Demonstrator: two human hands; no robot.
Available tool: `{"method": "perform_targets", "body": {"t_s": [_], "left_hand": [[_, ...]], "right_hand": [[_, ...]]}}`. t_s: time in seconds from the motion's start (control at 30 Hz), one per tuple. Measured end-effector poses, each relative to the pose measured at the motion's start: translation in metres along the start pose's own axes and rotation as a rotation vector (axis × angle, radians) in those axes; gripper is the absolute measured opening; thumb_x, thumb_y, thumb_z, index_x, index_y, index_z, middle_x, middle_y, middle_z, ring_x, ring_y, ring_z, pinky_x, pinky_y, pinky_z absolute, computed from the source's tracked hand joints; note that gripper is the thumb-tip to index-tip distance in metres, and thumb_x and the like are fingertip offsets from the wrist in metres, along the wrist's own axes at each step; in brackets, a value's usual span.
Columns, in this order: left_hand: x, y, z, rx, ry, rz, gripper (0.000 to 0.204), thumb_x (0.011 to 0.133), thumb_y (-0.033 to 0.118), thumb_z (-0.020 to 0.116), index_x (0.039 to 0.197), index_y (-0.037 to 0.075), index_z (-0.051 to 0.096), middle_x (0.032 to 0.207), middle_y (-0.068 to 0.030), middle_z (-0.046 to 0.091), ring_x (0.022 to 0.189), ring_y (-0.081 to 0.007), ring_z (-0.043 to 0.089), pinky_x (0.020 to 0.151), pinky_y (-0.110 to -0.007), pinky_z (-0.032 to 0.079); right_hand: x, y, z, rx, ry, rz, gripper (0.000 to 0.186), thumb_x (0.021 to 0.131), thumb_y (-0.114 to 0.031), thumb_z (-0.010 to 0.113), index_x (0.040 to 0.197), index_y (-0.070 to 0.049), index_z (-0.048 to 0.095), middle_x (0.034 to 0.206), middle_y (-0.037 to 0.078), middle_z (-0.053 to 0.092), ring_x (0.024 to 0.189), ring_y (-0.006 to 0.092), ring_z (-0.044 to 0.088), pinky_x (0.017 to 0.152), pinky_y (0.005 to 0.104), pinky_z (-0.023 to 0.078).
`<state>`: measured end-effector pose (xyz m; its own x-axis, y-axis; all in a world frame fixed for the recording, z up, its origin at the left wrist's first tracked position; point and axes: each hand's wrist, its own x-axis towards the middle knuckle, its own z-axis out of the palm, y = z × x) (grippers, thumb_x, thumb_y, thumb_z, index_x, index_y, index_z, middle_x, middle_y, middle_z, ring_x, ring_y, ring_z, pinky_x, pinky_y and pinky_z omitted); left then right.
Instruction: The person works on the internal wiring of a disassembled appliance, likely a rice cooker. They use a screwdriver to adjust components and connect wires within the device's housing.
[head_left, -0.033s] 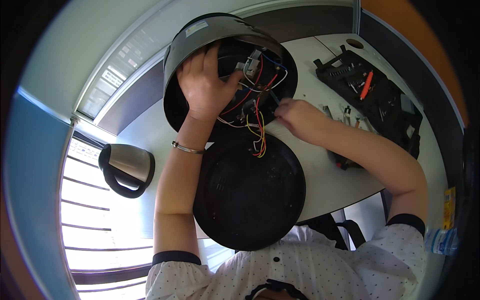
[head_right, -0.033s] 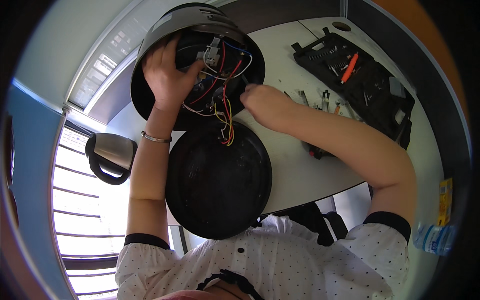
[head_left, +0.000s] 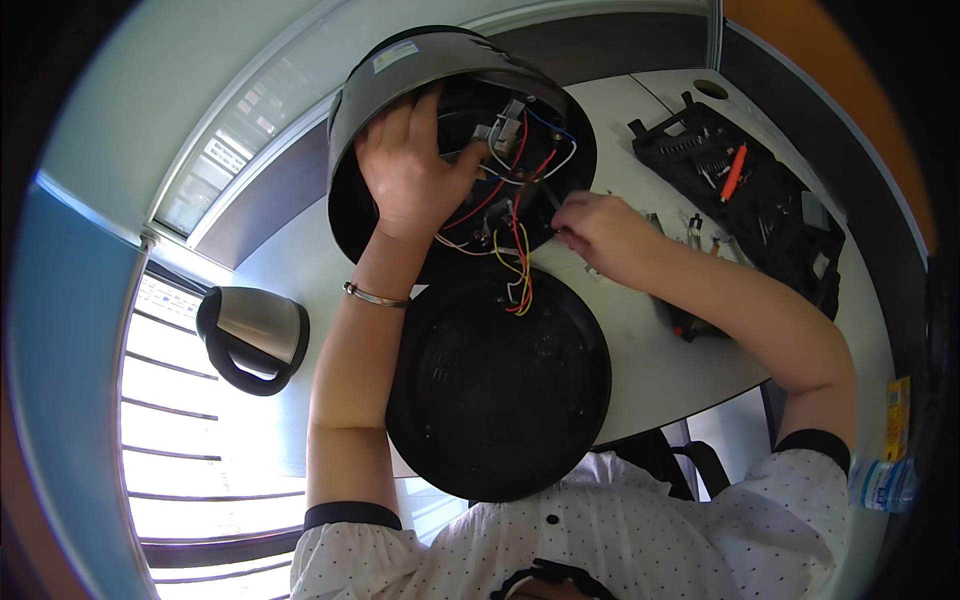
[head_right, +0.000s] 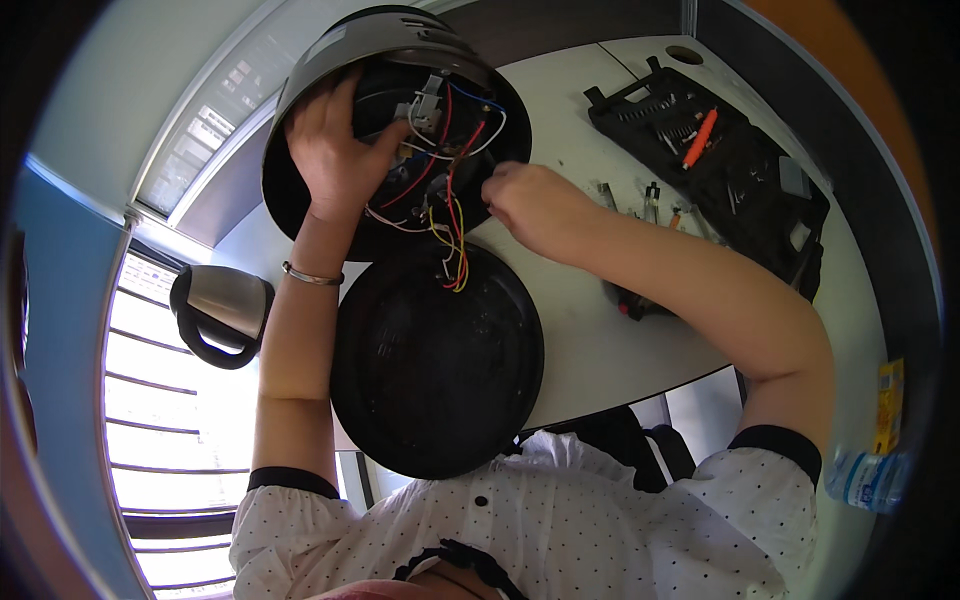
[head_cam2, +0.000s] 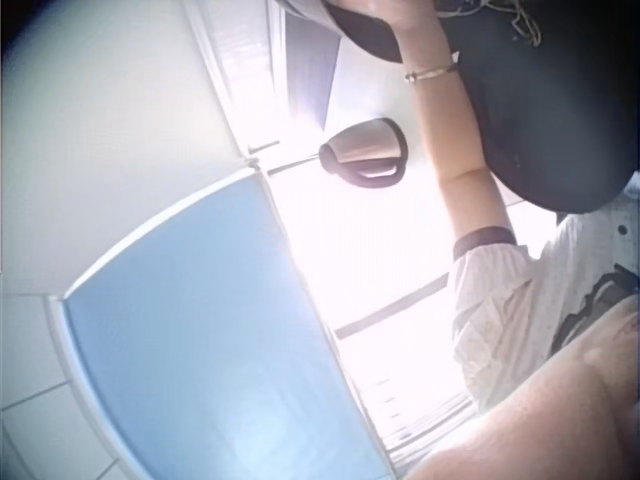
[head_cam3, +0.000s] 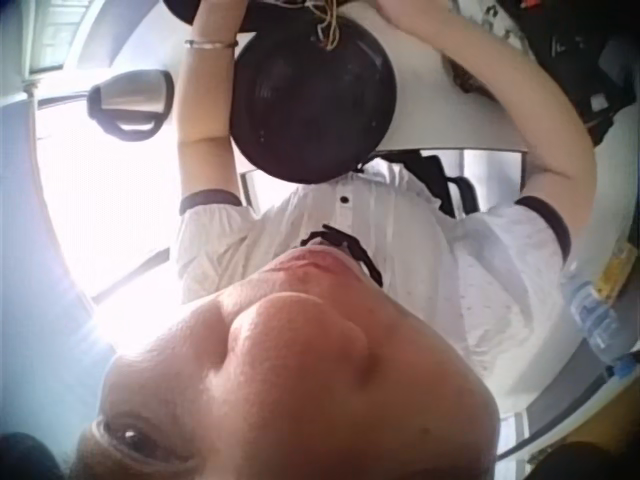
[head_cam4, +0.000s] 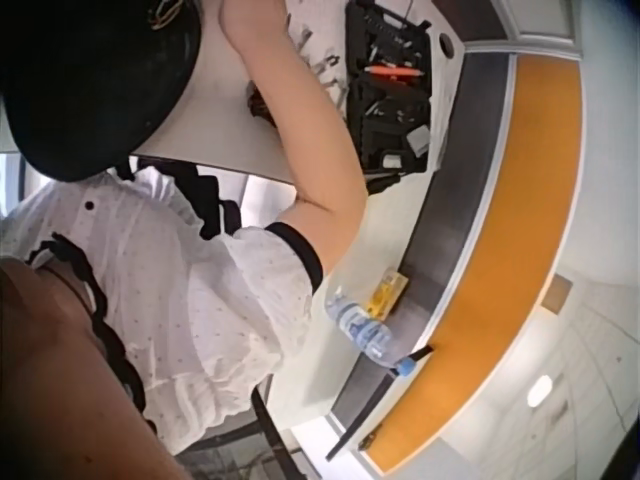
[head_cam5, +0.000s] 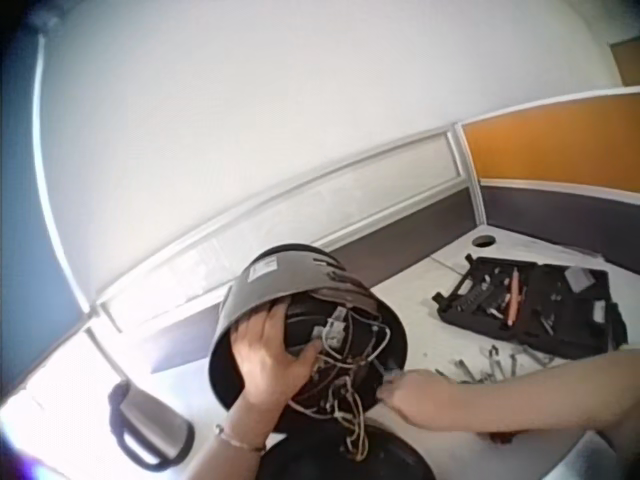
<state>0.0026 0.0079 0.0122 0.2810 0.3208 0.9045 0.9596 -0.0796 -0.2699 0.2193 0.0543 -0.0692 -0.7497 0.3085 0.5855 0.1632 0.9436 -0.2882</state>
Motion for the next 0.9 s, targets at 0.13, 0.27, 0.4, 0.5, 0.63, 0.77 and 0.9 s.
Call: {"method": "perform_targets", "body": {"t_s": [0.13, 0.27, 0.4, 0.5, 0.63, 0.77, 0.9], "left_hand": [[0.004, 0.003, -0.003, -0.020, 0.008, 0.001, 0.066, 0.053, 0.027, 0.083, 0.113, 0.008, 0.064, 0.100, -0.0153, 0.064, 0.093, -0.0346, 0.061, 0.083, -0.043, 0.047], [0.004, 0.003, -0.001, -0.022, 0.008, 0.005, 0.066, 0.053, 0.028, 0.082, 0.113, 0.008, 0.063, 0.102, -0.0143, 0.064, 0.096, -0.0334, 0.060, 0.085, -0.043, 0.046], [-0.004, -0.004, 0.006, -0.010, -0.001, 0.004, 0.068, 0.053, 0.032, 0.082, 0.114, 0.009, 0.062, 0.108, -0.0119, 0.062, 0.101, -0.0312, 0.058, 0.087, -0.045, 0.044], [-0.005, -0.006, 0.005, -0.003, 0.001, 0.014, 0.069, 0.053, 0.031, 0.082, 0.115, 0.010, 0.062, 0.109, -0.0129, 0.062, 0.101, -0.0335, 0.057, 0.087, -0.046, 0.043], [0.001, 0.002, 0.000, 0.030, 0.003, 0.034, 0.065, 0.053, 0.023, 0.084, 0.112, 0.005, 0.064, 0.106, -0.0139, 0.065, 0.097, -0.0341, 0.061, 0.086, -0.042, 0.047], [-0.002, -0.005, 0.002, 0.027, -0.028, 0.061, 0.069, 0.054, 0.031, 0.083, 0.116, 0.007, 0.062, 0.110, -0.0148, 0.062, 0.101, -0.0355, 0.057, 0.086, -0.046, 0.044], [-0.003, -0.006, 0.004, 0.014, -0.027, 0.073, 0.069, 0.056, 0.032, 0.082, 0.117, 0.008, 0.062, 0.110, -0.0146, 0.062, 0.101, -0.0354, 0.057, 0.087, -0.046, 0.044]], "right_hand": [[0.006, -0.011, -0.026, 0.268, 0.287, 0.061, 0.014, 0.073, 0.002, 0.070, 0.084, 0.000, 0.062, 0.078, 0.011, 0.062, 0.069, 0.0249, 0.063, 0.059, 0.0324, 0.050], [0.017, -0.007, -0.031, 0.466, 0.496, 0.067, 0.010, 0.076, 0.002, 0.072, 0.081, 0.002, 0.064, 0.075, 0.006, 0.064, 0.064, 0.0119, 0.063, 0.055, 0.0222, 0.047], [0.018, -0.013, -0.033, 0.611, 0.507, 0.235, 0.008, 0.076, 0.003, 0.072, 0.081, 0.001, 0.067, 0.073, 0.005, 0.066, 0.062, 0.0098, 0.063, 0.056, 0.0214, 0.049], [0.018, -0.005, -0.019, 0.638, 0.562, 0.218, 0.007, 0.076, 0.002, 0.072, 0.080, 0.001, 0.067, 0.073, 0.005, 0.066, 0.064, 0.0095, 0.063, 0.057, 0.0214, 0.049], [0.026, 0.003, -0.006, 0.547, 0.627, 0.162, 0.010, 0.072, -0.001, 0.074, 0.080, 0.000, 0.067, 0.073, 0.008, 0.066, 0.067, 0.0155, 0.065, 0.060, 0.0253, 0.050], [0.036, 0.001, 0.002, 0.465, 0.637, 0.183, 0.010, 0.070, -0.009, 0.075, 0.075, -0.004, 0.067, 0.074, 0.008, 0.066, 0.066, 0.0223, 0.064, 0.060, 0.0305, 0.050], [0.038, 0.001, 0.005, 0.397, 0.623, 0.224, 0.012, 0.069, -0.013, 0.075, 0.073, -0.006, 0.067, 0.072, 0.006, 0.065, 0.067, 0.0236, 0.064, 0.060, 0.0330, 0.049]]}}
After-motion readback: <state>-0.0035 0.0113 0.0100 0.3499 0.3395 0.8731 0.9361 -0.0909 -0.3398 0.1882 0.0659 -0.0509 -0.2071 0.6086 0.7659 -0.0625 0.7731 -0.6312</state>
